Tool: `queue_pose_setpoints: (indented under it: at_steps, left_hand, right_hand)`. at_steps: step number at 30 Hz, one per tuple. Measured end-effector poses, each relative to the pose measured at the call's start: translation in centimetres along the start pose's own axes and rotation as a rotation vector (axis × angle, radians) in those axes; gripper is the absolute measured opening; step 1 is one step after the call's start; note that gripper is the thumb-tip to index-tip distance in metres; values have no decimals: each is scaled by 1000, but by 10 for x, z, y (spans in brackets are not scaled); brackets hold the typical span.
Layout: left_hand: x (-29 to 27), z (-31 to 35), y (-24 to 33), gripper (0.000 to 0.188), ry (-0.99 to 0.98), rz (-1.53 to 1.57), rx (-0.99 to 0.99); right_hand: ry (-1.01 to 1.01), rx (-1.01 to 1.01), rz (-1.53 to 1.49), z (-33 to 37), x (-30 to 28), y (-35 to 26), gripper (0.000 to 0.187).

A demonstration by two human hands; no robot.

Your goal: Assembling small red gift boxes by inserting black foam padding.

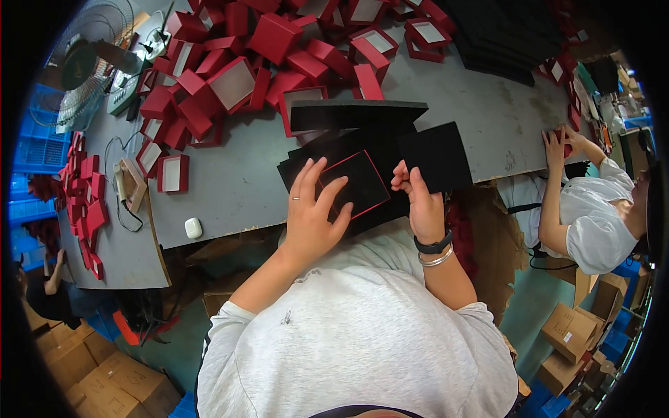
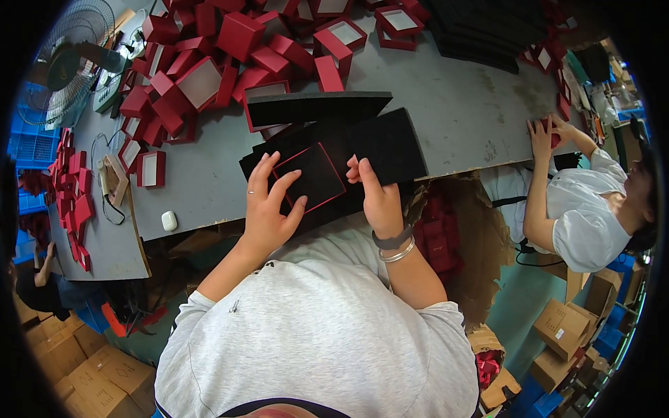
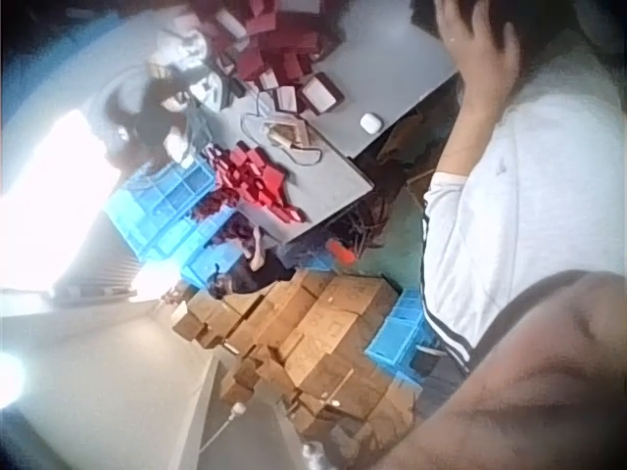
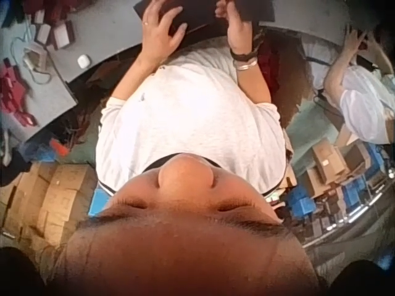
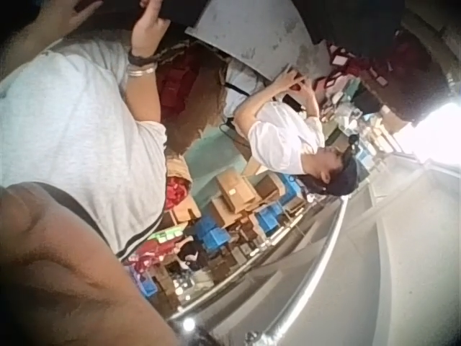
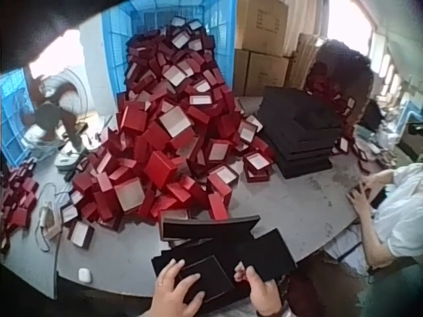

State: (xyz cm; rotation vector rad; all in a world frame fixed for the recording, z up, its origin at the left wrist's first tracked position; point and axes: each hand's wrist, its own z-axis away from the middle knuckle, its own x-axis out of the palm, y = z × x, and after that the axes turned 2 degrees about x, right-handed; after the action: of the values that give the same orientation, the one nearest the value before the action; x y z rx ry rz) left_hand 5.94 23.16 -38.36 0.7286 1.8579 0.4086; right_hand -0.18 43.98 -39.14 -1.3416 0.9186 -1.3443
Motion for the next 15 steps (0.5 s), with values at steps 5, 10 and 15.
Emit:
queue_pose_setpoints:
  at_steps: [5,10,15]
  left_hand:
    - [-7,-11,11,56,-131,-118,170]
    - [1,-8,8,63,-305,-251,178]
    - [-10,-22,8,65,-373,-241,152]
  right_hand:
    - [-167,-290,322,16,6,-19,26]
    - [-327,-684,1030,9,5,-22,35]
    - [-458,-932,1112,8,-18,-9,34]
